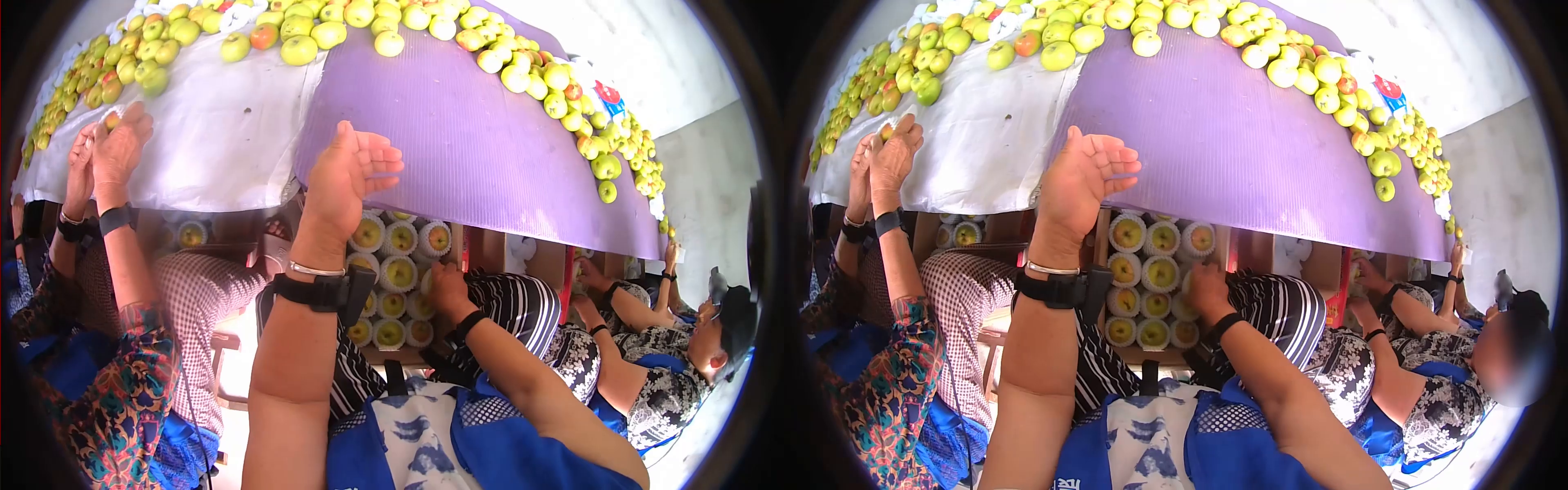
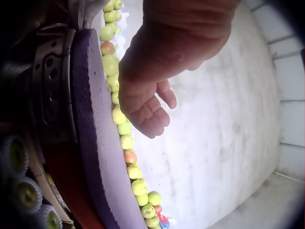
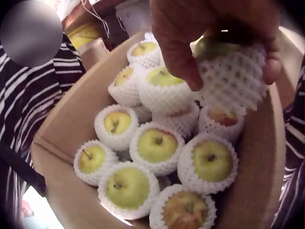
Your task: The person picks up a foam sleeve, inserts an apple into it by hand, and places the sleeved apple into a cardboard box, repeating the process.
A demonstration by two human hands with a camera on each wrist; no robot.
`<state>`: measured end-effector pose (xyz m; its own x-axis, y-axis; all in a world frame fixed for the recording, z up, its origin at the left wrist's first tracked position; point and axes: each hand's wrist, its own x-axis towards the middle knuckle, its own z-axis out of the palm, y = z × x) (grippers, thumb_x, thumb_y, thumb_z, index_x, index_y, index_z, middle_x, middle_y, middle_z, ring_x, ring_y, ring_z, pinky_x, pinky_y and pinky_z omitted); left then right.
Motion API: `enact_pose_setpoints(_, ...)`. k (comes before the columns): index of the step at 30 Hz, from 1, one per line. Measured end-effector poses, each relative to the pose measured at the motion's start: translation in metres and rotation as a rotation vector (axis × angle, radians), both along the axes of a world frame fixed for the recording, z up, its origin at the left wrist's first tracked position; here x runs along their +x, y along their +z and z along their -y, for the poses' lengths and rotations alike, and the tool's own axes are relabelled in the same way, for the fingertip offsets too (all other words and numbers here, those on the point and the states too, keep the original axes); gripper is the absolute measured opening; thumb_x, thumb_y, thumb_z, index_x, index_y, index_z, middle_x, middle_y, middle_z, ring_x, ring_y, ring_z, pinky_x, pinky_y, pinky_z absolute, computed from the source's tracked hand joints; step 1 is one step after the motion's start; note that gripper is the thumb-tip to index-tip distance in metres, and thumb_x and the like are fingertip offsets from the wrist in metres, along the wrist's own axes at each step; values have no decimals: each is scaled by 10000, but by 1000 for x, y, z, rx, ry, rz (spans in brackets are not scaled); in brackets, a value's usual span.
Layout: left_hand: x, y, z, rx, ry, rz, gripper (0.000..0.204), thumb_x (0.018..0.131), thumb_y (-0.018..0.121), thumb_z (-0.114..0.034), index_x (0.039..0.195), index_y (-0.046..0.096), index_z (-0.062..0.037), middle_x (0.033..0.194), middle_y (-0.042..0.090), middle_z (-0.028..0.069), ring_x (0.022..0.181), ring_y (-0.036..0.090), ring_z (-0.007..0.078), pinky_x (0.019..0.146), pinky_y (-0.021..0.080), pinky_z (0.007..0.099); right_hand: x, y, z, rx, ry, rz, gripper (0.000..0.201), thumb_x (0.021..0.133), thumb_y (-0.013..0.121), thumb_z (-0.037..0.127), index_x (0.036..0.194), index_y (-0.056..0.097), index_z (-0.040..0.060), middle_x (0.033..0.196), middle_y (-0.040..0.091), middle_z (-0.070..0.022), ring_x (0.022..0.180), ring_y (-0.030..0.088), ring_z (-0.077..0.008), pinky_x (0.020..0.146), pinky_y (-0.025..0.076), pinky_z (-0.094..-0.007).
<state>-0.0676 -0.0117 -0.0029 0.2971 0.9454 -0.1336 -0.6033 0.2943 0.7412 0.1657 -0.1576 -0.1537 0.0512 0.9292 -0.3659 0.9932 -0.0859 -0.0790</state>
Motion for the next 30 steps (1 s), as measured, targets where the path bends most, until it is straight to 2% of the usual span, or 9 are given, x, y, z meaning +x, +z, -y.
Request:
enact_pose_setpoints(3,1,0,1,-1,1,-9,546,959,233,-484,963,546,-37,929,619,119,877,599,246,789,458,375,0,-24,-1,44,78,86,493,610,724,175,1004,477,11,988,490,-249,920,527,-424,822,457,-467)
enact_pose_setpoints(7,2,-1,1,-7,-2,-14,536,960,234,-479,960,542,-40,926,617,118,870,598,241,790,456,369,-9,-19,-8,-20,25,53,544,604,727,149,1052,450,12,1026,480,-254,977,502,-429,852,436,-472)
enact_pose_setpoints(9,3,1,1,-3,-4,-21,533,960,235,-476,958,542,-40,925,617,118,868,598,239,791,456,368,-12,-13,-12,-53,-131,-78,589,643,697,111,1154,418,18,1125,457,-233,1044,447,-428,897,405,-476)
enact_pose_setpoints(15,5,1,0,14,-16,-23,523,959,245,-471,956,543,-42,920,619,116,862,598,233,790,454,364,8,-57,-1,74,-138,-268,735,646,723,111,1253,317,29,1235,401,-223,1130,385,-436,940,387,-464)
enact_pose_setpoints(22,8,-1,1,26,-34,-41,517,959,256,-464,936,556,-44,913,624,110,858,599,226,789,452,365,0,-46,0,135,-112,-214,719,654,730,110,1247,330,33,1246,373,-214,1122,396,-421,938,401,-445)
enact_pose_setpoints(25,7,0,1,21,-33,-53,507,960,263,-456,930,560,-46,915,625,109,857,599,223,790,452,363,-5,-37,0,32,-141,-204,794,647,744,126,1295,296,26,1312,320,-234,1182,351,-422,1000,352,-437)
enact_pose_setpoints(27,6,0,1,22,-34,-49,503,960,265,-454,929,560,-48,912,626,108,855,599,222,789,452,363,-8,-32,3,173,-93,-144,583,679,673,66,1189,392,40,1193,394,-200,1088,423,-412,868,451,-442)
enact_pose_setpoints(30,5,2,2,27,-27,-58,498,961,270,-452,926,562,-50,907,627,106,852,600,220,787,452,362,-11,-25,2,137,-85,-94,518,689,630,48,1160,415,43,1164,410,-192,1064,437,-401,858,450,-429)
